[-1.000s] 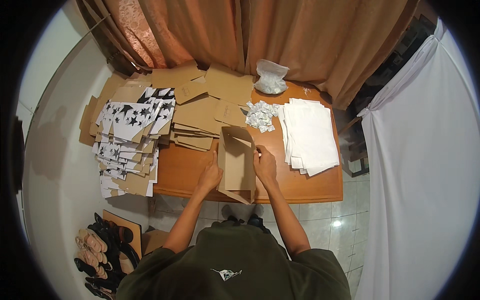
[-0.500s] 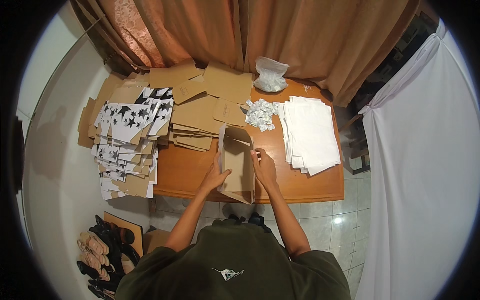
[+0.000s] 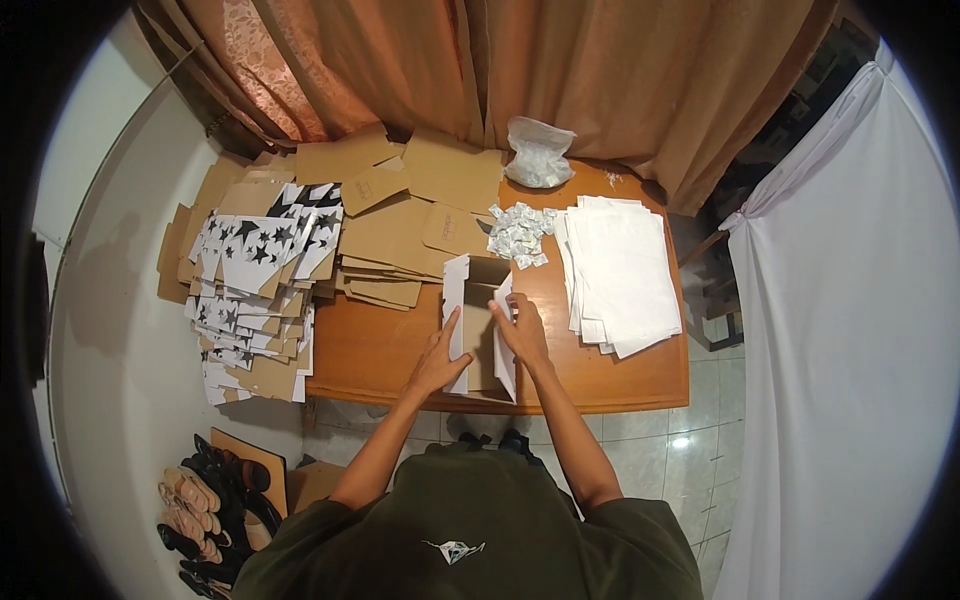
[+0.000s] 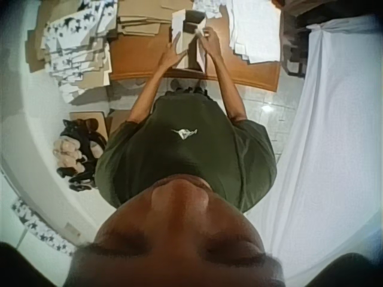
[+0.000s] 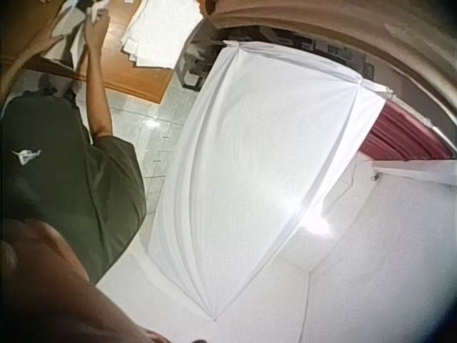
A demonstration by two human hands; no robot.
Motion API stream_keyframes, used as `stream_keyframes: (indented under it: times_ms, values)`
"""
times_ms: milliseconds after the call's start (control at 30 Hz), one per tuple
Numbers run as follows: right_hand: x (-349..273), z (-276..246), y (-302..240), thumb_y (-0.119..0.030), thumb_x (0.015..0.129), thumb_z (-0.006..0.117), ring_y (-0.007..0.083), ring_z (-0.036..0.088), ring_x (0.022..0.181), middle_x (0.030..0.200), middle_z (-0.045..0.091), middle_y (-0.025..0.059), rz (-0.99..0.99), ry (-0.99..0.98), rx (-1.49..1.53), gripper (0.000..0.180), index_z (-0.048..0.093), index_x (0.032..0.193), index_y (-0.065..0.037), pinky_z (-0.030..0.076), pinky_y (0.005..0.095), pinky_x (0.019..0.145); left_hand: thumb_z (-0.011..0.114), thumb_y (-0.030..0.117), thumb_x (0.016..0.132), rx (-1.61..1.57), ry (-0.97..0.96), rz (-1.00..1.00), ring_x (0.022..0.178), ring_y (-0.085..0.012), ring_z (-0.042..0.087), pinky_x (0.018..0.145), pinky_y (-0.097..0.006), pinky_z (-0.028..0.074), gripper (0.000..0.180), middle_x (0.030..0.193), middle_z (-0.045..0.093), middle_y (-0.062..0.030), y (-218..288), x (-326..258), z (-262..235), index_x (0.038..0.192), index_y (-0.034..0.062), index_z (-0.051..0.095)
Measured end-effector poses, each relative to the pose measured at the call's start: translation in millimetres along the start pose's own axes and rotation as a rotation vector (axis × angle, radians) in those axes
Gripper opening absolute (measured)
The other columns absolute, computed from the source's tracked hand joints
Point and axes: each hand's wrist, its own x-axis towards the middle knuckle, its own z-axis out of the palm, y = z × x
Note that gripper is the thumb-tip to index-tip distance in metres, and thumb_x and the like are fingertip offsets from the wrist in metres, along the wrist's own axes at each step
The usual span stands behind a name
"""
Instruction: The recorder is folding and assembling cardboard shoe boxes at a workstation.
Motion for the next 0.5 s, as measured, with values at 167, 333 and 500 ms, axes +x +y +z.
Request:
stream_keyframes:
  times_ms: [167,333,500]
  values:
    - [3,-4,3,-0.048,0.090,0.074,0.0362,0.058,0.110,0.117,0.061,0.0228,-0.206,0.046,-0.130,0.058,0.064,0.126,-0.005,0.049,0.0438,0.094,0.065,0.017,0.083,-0.219,0.079,0.080,0.129,-0.0457,0.055,0.107,-0.048,0.046,0.096,0.144,0.050,-0.0300,16,2,-12,0.165,0.0298,0.016]
    - [14,-26,-11,-0.051,0.083,0.081,0.0448,0.047,0.126,0.139,0.044,0.0268,-0.032,0.018,-0.141,0.077,0.054,0.142,-0.010,0.041,0.0509,0.106,0.061,0.011,0.082,-0.476,-0.101,-0.004,0.134,-0.0385,0.054,0.106,-0.041,0.046,0.097,0.153,0.047,-0.0242,45,3,-38,0.166,0.0265,0.014]
    - [21,-23,6,-0.054,0.077,0.085,0.0465,0.042,0.129,0.138,0.042,0.0291,-0.120,0.088,0.022,0.097,0.043,0.152,-0.010,0.038,0.0566,0.108,0.062,0.008,0.080,-0.234,-0.093,0.272,0.126,-0.0374,0.058,0.101,-0.041,0.049,0.100,0.152,0.046,-0.0281,67,6,-35,0.166,0.0161,0.010]
